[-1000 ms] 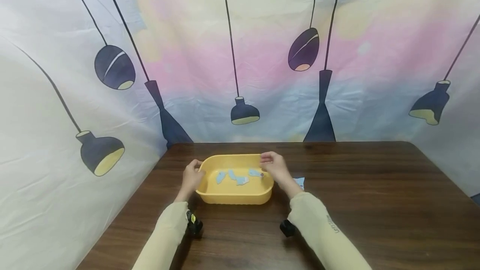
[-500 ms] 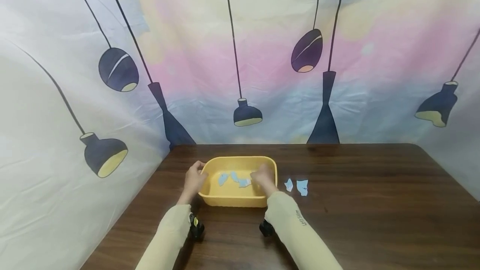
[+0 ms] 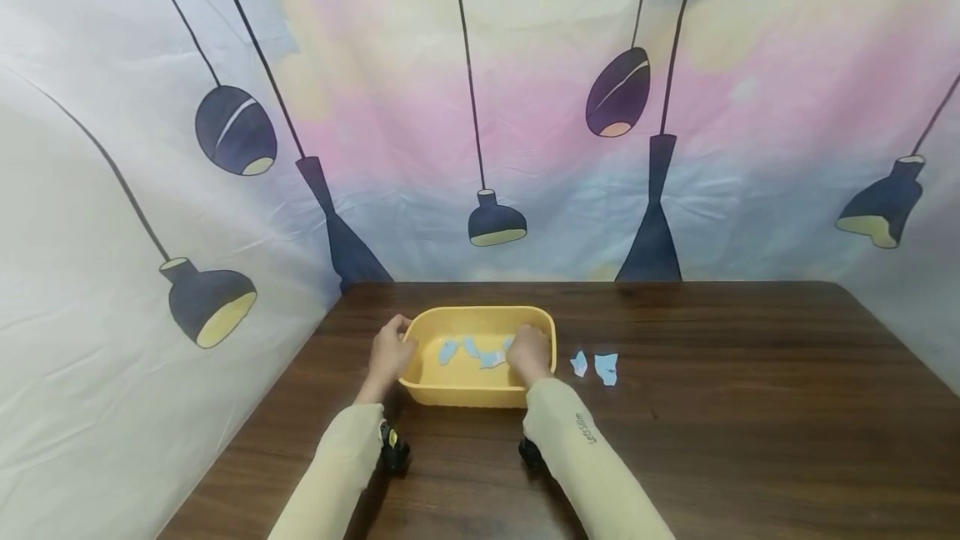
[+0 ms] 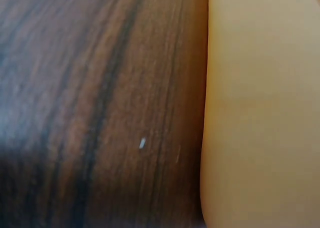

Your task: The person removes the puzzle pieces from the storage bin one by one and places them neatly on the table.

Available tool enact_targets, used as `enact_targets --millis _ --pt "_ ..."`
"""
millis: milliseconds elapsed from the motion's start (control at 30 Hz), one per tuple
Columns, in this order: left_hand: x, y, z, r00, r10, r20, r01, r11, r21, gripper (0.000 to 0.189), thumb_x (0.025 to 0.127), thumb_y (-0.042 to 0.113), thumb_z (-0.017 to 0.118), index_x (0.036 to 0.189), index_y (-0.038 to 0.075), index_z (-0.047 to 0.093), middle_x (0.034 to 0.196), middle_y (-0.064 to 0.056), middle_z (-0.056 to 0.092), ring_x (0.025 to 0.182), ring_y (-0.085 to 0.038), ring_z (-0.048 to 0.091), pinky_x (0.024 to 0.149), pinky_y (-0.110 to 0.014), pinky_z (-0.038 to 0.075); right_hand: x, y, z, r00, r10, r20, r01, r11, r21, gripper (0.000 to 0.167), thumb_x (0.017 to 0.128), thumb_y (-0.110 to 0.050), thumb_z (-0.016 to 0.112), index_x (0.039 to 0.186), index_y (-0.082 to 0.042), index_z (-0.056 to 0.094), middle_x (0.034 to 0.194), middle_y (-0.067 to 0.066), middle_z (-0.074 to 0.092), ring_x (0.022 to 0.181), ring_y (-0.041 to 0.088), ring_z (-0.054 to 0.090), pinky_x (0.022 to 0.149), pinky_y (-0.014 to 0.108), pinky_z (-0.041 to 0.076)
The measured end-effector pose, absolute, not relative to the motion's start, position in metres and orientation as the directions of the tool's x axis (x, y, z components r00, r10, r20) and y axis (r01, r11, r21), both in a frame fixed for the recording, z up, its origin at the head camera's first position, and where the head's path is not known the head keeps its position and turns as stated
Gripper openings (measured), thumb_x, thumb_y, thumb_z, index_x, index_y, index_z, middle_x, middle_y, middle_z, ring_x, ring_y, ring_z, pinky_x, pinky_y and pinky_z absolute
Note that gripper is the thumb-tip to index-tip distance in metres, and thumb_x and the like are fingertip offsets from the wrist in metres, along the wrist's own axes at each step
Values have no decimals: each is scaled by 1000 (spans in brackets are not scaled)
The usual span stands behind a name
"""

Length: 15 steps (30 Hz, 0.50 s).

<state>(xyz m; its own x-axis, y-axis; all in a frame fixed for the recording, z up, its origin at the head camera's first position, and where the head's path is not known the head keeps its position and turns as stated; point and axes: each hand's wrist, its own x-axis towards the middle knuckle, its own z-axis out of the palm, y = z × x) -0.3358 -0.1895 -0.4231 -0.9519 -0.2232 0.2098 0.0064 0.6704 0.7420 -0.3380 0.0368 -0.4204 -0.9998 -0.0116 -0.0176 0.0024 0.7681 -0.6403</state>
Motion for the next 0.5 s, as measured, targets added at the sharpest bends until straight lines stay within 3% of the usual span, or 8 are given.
enact_targets --millis 267,500 --pt "-334 -191 -423 -958 -211 192 3 665 747 32 86 7 53 117 7 62 74 -10 64 55 -15 50 49 -25 36 -341 37 -424 -998 -26 -51 13 763 -646 42 80 8 50 57 -16 25 56 -4 17 52 10 15 49 23 18" --pt "-334 -190 -423 -955 -220 199 3 663 748 32 85 6 54 116 7 63 78 -12 67 57 -16 52 50 -25 37 -342 39 -425 -998 -20 -63 31 696 -718 43 78 7 51 52 -16 26 49 -5 20 45 8 16 43 21 21"
